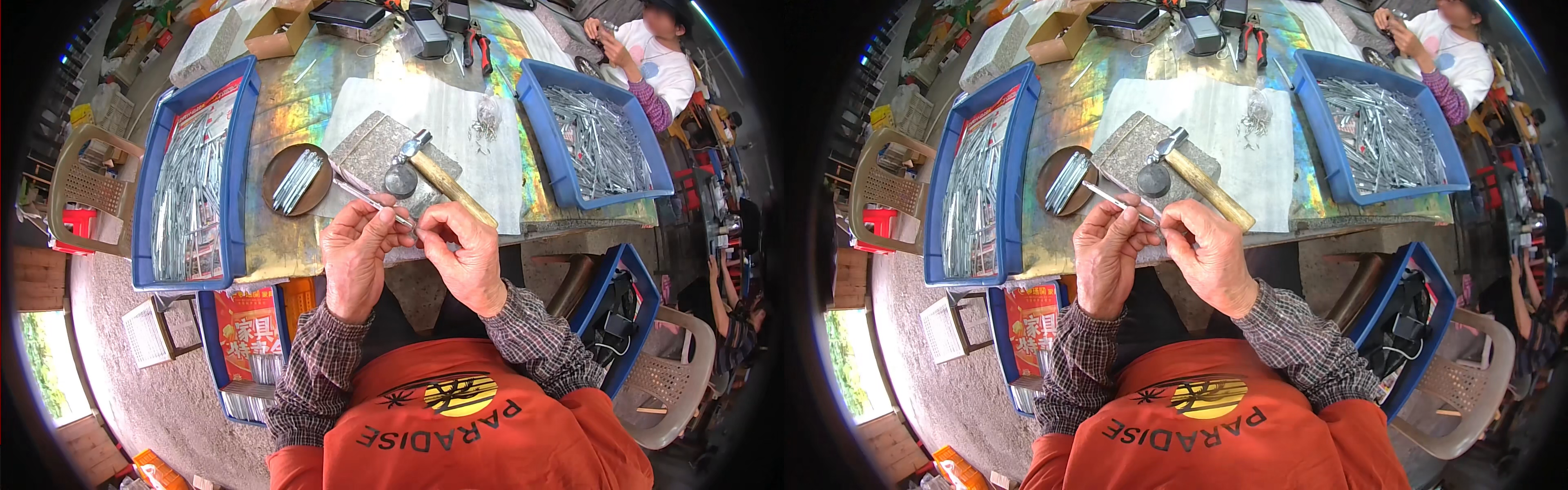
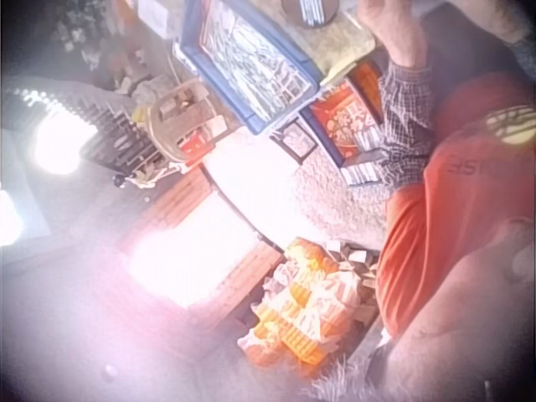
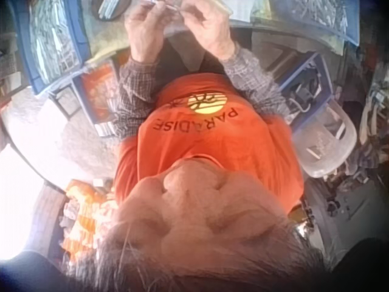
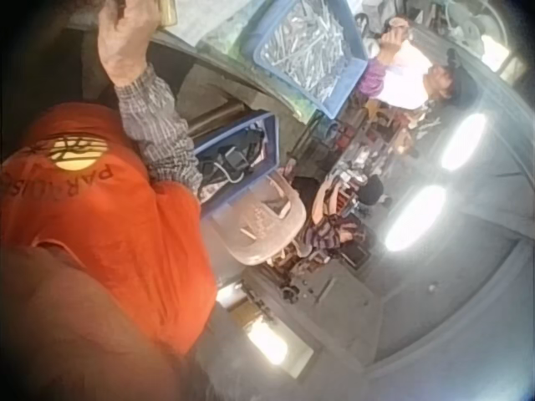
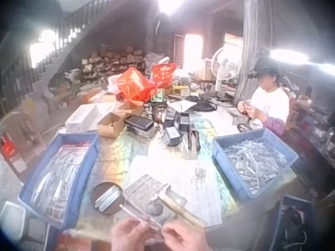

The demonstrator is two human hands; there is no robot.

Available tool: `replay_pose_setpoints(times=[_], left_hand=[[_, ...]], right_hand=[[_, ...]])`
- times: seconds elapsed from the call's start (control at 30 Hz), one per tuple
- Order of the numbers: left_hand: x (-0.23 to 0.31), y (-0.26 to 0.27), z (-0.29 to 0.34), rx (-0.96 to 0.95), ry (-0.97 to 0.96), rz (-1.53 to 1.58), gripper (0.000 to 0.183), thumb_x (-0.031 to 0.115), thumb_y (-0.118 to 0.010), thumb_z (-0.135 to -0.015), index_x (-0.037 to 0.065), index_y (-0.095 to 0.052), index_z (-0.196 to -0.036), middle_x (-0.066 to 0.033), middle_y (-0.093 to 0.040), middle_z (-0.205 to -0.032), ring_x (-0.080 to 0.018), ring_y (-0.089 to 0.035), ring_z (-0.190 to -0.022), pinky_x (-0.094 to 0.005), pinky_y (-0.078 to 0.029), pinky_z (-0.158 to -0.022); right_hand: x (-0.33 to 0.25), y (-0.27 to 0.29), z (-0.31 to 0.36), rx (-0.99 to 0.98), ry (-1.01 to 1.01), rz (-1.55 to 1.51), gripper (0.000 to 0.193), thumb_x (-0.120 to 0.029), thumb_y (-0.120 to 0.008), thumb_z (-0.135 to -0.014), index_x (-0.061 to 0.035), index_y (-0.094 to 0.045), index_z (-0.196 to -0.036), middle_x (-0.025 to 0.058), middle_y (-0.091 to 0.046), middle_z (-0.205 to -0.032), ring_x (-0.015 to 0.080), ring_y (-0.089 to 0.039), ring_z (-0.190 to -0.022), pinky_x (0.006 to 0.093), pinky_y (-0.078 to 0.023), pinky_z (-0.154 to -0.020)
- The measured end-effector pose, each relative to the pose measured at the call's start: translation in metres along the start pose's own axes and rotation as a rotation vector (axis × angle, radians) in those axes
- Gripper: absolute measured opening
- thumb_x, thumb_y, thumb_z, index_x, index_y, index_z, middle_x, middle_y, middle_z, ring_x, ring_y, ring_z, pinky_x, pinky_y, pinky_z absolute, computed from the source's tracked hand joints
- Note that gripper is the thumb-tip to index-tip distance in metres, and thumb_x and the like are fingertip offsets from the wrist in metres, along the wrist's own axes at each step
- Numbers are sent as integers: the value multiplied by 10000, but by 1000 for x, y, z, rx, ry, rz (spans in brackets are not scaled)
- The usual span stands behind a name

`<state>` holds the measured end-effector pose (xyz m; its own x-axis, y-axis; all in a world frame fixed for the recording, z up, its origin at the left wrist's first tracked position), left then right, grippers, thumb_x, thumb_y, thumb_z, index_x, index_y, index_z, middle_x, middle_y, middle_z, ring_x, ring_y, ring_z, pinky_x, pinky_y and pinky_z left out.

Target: The person assembles metal components by inserting pins into metal strips by hand, hammering the pins on an anvil using a hammer, and placing the assembled pieces into a tray.

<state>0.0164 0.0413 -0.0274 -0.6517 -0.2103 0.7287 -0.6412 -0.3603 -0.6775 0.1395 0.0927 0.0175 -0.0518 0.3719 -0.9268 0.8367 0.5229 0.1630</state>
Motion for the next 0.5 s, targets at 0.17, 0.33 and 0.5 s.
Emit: replay_pose_setpoints(times=[0.17, 0.33, 0.5], left_hand=[[-1, 0, 0, -5, 0, 18, 157, 25, -581, -900, -39, -579, -1044, -145, -656, -920, -177, -643, -778, -303, -565, -655], [-1, 2, 0, -13, -32, -9, 154, 20, -573, -903, -39, -573, -1045, -149, -653, -924, -186, -651, -775, -308, -569, -661], [3, -2, 2, -29, -159, -161, 138, 13, -568, -904, -33, -569, -1034, -154, -654, -934, -186, -653, -777, -296, -557, -687]], right_hand=[[2, 0, 1, 5, -18, -14, 164, 108, -557, -827, -8, -557, -943, 45, -553, -787, 76, -548, -647, 220, -454, -557], [1, 0, 0, 12, -6, 12, 171, 117, -562, -802, -9, -551, -917, 55, -551, -777, 104, -556, -644, 238, -457, -566], [-2, -3, 1, 44, 76, 105, 158, 130, -557, -785, -2, -544, -871, 61, -561, -792, 129, -582, -672, 240, -481, -591]])
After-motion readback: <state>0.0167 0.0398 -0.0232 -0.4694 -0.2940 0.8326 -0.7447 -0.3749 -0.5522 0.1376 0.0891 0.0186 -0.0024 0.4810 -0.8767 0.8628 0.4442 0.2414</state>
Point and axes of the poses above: each hand's wrist, its own z-axis away from the middle knuckle, its own y-axis out of the back of the hand, x = y × z, the point moved 8 cm from there along -z, towards the middle knuckle
